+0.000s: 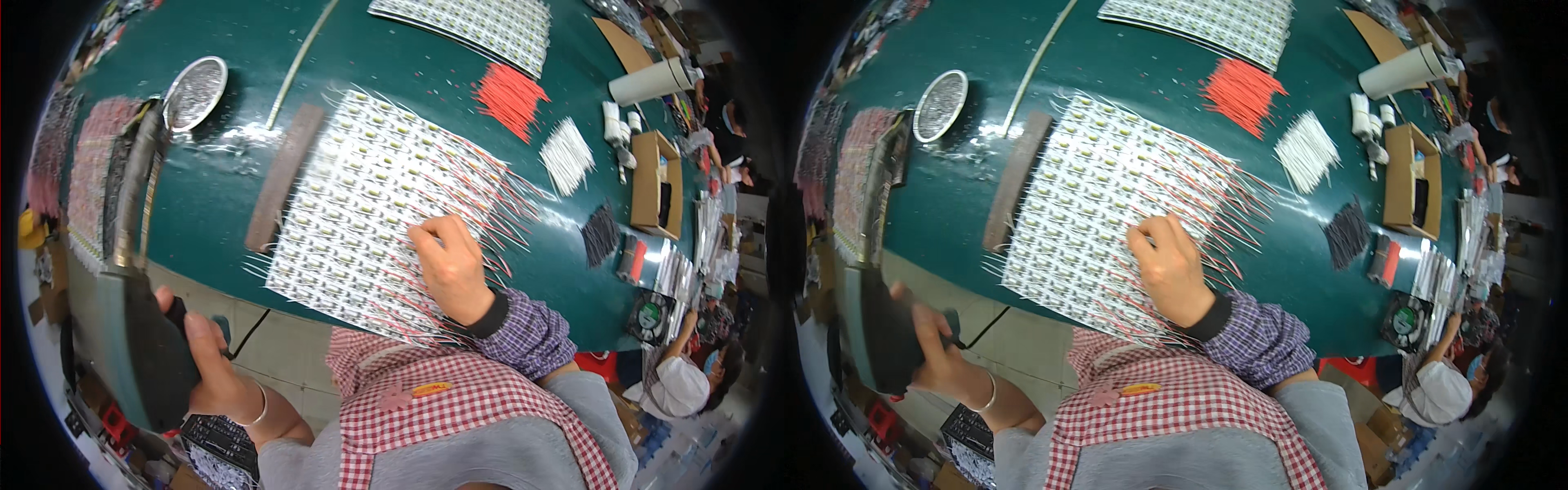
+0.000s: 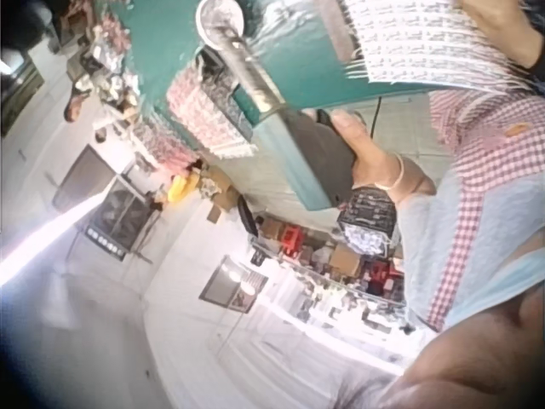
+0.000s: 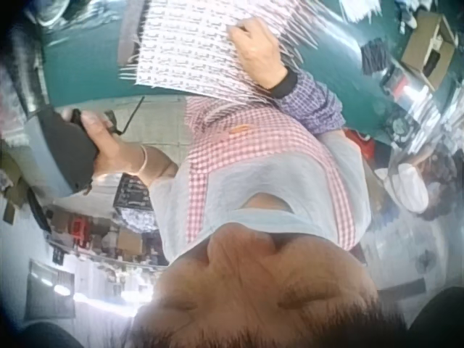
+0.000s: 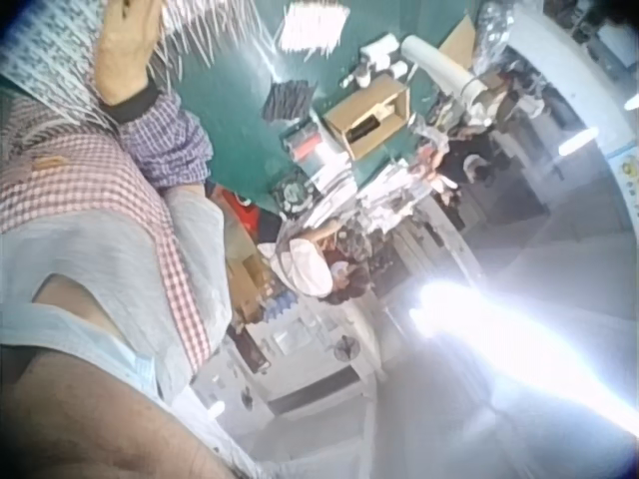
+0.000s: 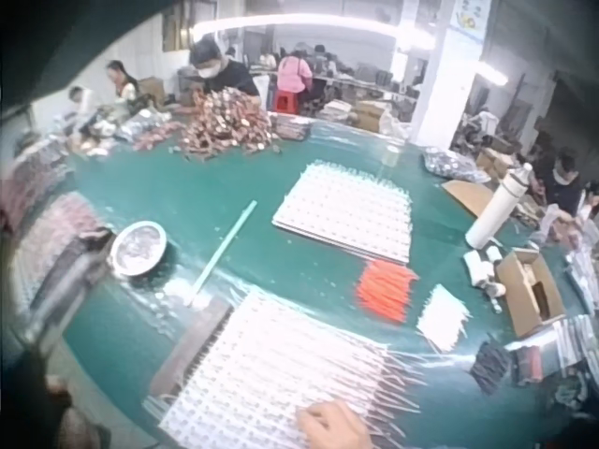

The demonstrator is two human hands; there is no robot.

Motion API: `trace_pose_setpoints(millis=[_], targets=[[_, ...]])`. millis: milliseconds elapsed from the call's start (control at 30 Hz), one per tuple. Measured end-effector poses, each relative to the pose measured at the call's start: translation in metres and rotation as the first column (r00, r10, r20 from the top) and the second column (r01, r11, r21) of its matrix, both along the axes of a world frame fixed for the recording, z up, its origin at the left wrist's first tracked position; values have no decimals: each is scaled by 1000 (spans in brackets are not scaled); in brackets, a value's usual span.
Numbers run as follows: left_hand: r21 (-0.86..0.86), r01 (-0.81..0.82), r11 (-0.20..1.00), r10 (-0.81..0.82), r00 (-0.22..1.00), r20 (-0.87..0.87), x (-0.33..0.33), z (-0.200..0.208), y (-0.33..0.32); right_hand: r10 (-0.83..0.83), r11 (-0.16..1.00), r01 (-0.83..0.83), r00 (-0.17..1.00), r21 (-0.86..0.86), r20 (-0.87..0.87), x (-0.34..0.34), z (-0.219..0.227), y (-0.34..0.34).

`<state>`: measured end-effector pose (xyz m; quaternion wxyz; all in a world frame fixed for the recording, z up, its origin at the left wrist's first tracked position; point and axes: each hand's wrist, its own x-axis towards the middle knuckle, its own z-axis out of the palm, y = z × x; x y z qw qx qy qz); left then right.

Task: The person takes wires from bundles on the table, positions them onto the leads of a circuit board panel by hand, and bonds them using a handheld soldering tool.

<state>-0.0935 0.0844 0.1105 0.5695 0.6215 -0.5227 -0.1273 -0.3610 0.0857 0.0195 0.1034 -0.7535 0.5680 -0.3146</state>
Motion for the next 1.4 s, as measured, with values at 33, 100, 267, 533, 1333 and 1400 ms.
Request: trace_pose_setpoints(millis=[33, 100, 267, 533, 1333, 1400], targets=[[-86, 2, 996, 1, 1000, 26, 3, 4, -12, -8, 1000, 8, 1000, -8, 4, -1, -1, 1], [-166, 26, 986, -30, 999, -24, 17, 2, -30, -8, 1000, 9, 1000, -27, 23, -1, -1, 1], [334, 38, 942, 4, 992, -125, 10, -31, -110, 15, 999, -14, 1000, -32, 27, 0, -1, 1], [202, 306, 930, -154, 826, -542, -25, -36, -17, -26, 998, 25, 999, 52, 20, -17, 13, 13], [501, 378, 779, -288, 925, -249, -23, -68, 99, 22, 1000, -24, 992, 11, 124, 7, 1, 10], [505, 275, 819, -210, 961, -182, -33, -59, 94, 30, 999, -32, 994, 15, 110, 7, 0, 11]])
